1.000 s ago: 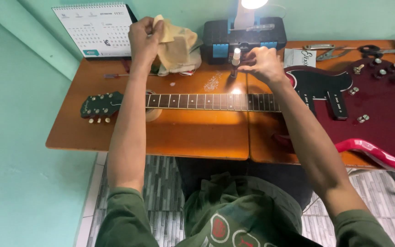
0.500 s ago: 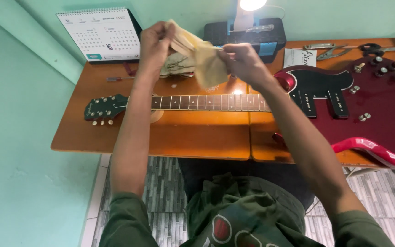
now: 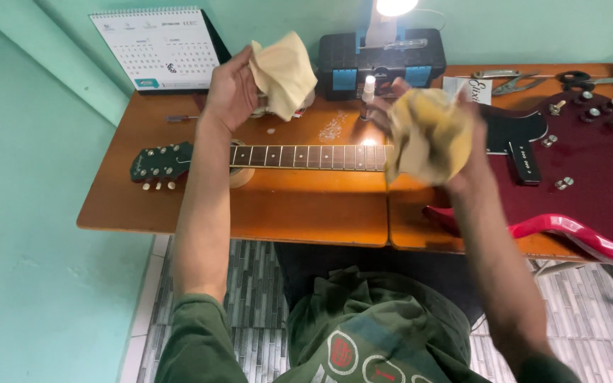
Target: The person sprays a cleaning solution onto a cloth and wipes the body and neck of a red electric guitar. They move the cloth across the guitar's surface repeatedly, covering the body, pickups, and fretboard area.
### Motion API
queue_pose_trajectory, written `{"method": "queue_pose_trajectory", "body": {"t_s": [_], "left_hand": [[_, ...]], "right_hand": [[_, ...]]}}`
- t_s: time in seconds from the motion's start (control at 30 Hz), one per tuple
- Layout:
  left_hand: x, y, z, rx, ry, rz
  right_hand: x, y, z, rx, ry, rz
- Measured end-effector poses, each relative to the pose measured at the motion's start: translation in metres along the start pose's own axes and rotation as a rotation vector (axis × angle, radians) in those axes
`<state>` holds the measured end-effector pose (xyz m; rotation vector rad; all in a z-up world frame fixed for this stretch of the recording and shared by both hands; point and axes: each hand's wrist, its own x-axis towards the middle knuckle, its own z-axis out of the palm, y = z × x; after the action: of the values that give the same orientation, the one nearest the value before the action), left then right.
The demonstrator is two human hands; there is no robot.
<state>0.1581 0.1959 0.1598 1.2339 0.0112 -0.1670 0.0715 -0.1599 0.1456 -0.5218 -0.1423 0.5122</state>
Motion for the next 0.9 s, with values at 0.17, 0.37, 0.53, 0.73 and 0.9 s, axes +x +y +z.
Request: {"method": "queue_pose_trajectory", "body": {"t_s": [0.17,0.37,0.53,0.73,0.9], "left_hand": [[-0.011,-0.003,0.022,0.326,-0.033,-0.037],[-0.048,-0.049,0.088,1.183,0.035,0.166],[-0.126,-0.097,0.132,0.73,-0.333,0.447],[-0.145,-0.118,0.13,0.963,-0.096,0.675],[-0.166,-0.089,0.145,1.155,-0.245,0.605]], "right_hand": [[-0.015,0.031,-0.031,-0.011,0.019,0.099],[0.0,0.048,-0.079,-0.228,0.206,-0.124],[-0.02,0.064,-0.057,-0.403,0.142,-0.346],[-0.054,0.079,-0.026,-0.925,0.13,-0.382],[-0.062,0.081,-0.029,-1.441,-0.054,-0.472]]}}
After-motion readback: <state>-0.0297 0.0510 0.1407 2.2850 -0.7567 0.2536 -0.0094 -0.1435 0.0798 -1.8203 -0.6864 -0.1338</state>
